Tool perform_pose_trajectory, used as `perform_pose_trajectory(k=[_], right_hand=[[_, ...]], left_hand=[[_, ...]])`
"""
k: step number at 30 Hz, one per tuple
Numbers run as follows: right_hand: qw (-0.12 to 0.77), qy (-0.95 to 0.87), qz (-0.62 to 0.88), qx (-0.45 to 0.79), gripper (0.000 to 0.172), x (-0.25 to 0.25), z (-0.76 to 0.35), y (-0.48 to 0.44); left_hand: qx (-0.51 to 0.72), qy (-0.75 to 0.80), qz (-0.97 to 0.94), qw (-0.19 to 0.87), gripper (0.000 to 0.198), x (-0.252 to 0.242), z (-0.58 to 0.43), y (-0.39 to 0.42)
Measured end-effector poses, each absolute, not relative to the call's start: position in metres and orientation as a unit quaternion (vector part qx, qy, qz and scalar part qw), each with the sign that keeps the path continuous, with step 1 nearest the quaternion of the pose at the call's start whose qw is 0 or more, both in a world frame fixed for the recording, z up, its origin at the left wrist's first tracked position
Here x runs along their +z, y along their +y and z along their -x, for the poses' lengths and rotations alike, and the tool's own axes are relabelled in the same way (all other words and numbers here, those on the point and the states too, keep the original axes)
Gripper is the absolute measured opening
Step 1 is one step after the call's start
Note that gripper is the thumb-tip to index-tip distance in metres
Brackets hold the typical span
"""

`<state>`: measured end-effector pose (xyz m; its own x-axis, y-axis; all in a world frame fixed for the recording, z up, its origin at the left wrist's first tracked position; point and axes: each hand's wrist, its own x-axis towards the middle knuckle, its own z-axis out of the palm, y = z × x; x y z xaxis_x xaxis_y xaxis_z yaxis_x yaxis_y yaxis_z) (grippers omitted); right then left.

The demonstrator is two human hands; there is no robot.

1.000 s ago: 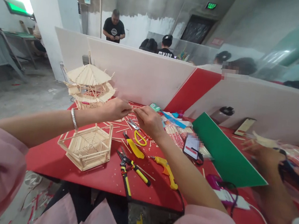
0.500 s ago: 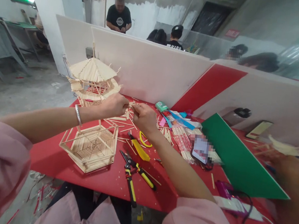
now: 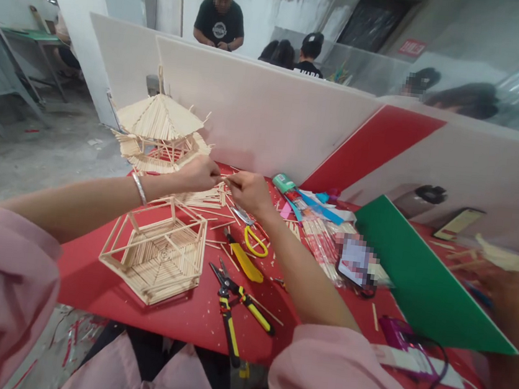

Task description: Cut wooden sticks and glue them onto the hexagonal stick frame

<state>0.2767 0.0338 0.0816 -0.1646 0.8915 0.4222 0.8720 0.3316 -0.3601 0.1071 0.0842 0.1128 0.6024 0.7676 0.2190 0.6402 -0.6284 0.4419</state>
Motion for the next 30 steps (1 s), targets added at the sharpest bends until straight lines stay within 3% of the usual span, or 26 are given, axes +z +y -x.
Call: perform_pose_trajectory(k=[3,6,9,12,14,25,30], right_hand=[[0.354,-0.793,0.459,0.187,0.034,0.084,-0.294,0.026],[0.409,-0.751,0.457,0.244,0.040,0.074,-0.300,0.022],[0.293,-0.758,0.550,0.194,0.046,0.048,-0.287,0.026],[0.196,-0.773,0.575,0.182,0.038,0.020,-0.270,0.033],[0.171,-0.776,0.583,0.172,0.030,0.010,-0.266,0.034],[-0.015,-0.686,0.722,0.081,0.023,0.024,-0.330,-0.036],[-0.034,-0.676,0.731,0.084,0.034,0.022,-0.314,-0.084]], left_hand=[[0.147,0.305,-0.891,0.301,0.024,0.119,-0.091,0.083],[0.178,0.259,-0.870,0.380,0.030,0.124,-0.082,0.079],[0.232,0.288,-0.839,0.399,0.023,0.124,-0.085,0.075],[0.242,0.313,-0.814,0.425,0.016,0.122,-0.087,0.071],[0.249,0.323,-0.805,0.431,0.017,0.122,-0.083,0.066],[0.320,0.349,-0.755,0.455,0.011,0.130,-0.054,0.042],[0.343,0.332,-0.719,0.505,0.017,0.137,-0.052,0.006]])
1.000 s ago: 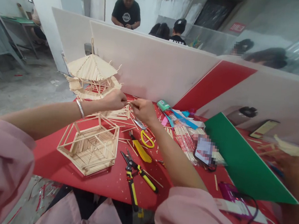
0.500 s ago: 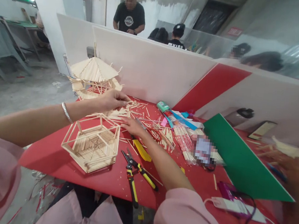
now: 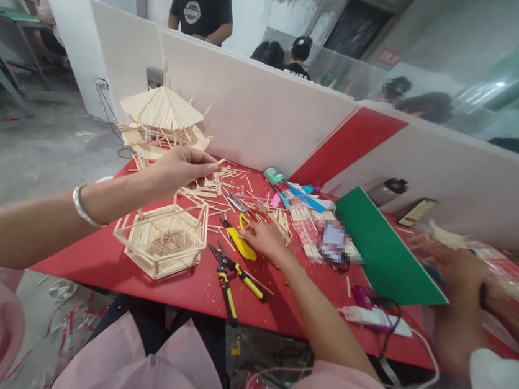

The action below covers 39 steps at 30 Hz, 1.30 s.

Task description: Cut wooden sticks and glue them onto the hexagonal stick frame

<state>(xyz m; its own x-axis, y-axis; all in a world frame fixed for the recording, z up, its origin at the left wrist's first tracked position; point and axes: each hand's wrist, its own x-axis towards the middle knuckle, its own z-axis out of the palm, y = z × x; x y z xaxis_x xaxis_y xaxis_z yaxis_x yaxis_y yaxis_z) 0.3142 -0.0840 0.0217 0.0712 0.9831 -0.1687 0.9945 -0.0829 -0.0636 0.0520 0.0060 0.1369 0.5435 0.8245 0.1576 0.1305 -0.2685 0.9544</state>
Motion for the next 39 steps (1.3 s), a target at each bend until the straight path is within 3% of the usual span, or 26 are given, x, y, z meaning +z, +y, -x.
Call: perform_pose_trajectory(k=[2,4,7,9,13,19,22,28,35,39], right_hand=[[0.022,0.692,-0.717,-0.085,0.043,0.016,-0.296,-0.119],[0.009,0.704,-0.707,-0.070,0.063,0.005,-0.278,-0.158],[0.056,0.673,-0.733,-0.082,0.100,-0.014,-0.257,-0.202],[0.084,0.651,-0.749,-0.090,0.109,-0.021,-0.249,-0.216],[0.109,0.644,-0.752,-0.091,0.098,-0.020,-0.242,-0.217],[0.129,0.658,-0.738,-0.081,0.095,-0.016,-0.248,-0.216],[0.121,0.667,-0.728,-0.104,0.094,-0.015,-0.257,-0.216],[0.090,0.662,-0.723,-0.174,0.094,-0.008,-0.271,-0.212],[0.079,0.661,-0.727,-0.169,0.092,-0.006,-0.272,-0.212],[0.028,0.639,-0.753,-0.154,0.092,-0.009,-0.277,-0.212]], left_hand=[[0.340,0.315,-0.719,0.517,0.018,0.138,-0.046,-0.023],[0.326,0.304,-0.710,0.546,0.019,0.133,-0.041,-0.056],[0.311,0.273,-0.640,0.647,0.022,0.108,-0.042,-0.102],[0.321,0.248,-0.581,0.705,0.026,0.087,-0.050,-0.125],[0.389,0.236,-0.594,0.663,0.024,0.071,-0.058,-0.147],[0.456,0.345,-0.688,0.446,0.020,0.104,-0.008,-0.106],[0.355,0.413,-0.733,0.408,0.033,0.112,0.018,-0.073],[0.198,0.459,-0.788,0.359,0.031,0.108,0.018,-0.049],[0.130,0.501,-0.796,0.313,0.031,0.110,-0.002,-0.051],[0.111,0.505,-0.797,0.312,0.033,0.107,-0.002,-0.052]])
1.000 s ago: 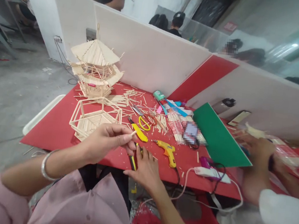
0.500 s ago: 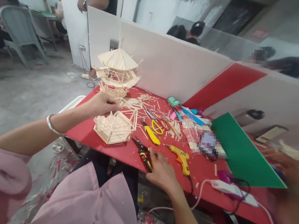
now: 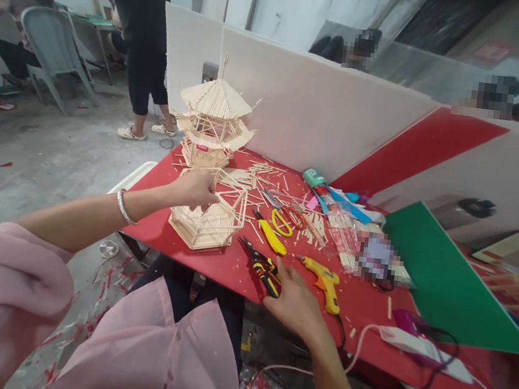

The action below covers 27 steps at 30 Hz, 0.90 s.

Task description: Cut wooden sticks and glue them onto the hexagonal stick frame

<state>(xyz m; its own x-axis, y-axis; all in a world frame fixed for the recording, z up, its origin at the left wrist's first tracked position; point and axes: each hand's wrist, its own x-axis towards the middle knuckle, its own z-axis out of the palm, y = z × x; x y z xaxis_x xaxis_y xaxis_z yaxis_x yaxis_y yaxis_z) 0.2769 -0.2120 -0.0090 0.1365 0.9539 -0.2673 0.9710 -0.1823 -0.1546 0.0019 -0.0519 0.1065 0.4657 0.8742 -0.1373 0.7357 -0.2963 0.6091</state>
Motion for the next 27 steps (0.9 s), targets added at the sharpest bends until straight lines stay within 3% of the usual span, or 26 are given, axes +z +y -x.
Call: perform_pose_trajectory(k=[3,7,12,16,27], right_hand=[[-0.077,0.608,-0.774,-0.159,0.095,-0.013,-0.282,-0.215],[-0.304,0.543,-0.744,-0.243,0.088,-0.017,-0.280,-0.224],[-0.520,0.383,-0.621,-0.444,0.045,-0.021,-0.257,-0.233],[-0.571,0.305,-0.567,-0.510,0.040,-0.024,-0.242,-0.237],[-0.551,0.298,-0.533,-0.570,0.044,-0.040,-0.239,-0.243]], left_hand=[[0.107,0.513,-0.786,0.328,0.034,0.104,0.001,-0.052],[0.085,0.531,-0.774,0.335,0.034,0.100,0.003,-0.051],[0.071,0.536,-0.777,0.321,0.033,0.099,0.001,-0.050],[0.079,0.537,-0.779,0.313,0.034,0.101,0.000,-0.051],[0.092,0.539,-0.770,0.328,0.034,0.098,-0.002,-0.054]])
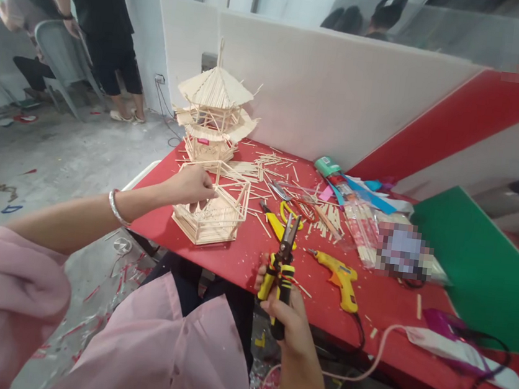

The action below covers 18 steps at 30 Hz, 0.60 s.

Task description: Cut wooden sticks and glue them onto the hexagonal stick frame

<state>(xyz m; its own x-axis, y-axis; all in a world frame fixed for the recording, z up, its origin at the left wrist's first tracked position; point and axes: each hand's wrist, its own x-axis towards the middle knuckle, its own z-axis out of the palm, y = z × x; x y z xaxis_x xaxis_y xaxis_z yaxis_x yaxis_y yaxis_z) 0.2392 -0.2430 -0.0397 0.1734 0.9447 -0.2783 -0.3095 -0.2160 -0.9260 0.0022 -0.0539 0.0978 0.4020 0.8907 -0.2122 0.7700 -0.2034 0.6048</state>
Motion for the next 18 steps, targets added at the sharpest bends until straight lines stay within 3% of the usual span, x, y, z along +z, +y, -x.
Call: perform_pose_trajectory(k=[18], right_hand=[[0.534,-0.321,0.528,0.577,0.044,-0.053,-0.234,-0.248]], left_hand=[[0.108,0.563,-0.743,0.347,0.038,0.101,-0.005,-0.056]])
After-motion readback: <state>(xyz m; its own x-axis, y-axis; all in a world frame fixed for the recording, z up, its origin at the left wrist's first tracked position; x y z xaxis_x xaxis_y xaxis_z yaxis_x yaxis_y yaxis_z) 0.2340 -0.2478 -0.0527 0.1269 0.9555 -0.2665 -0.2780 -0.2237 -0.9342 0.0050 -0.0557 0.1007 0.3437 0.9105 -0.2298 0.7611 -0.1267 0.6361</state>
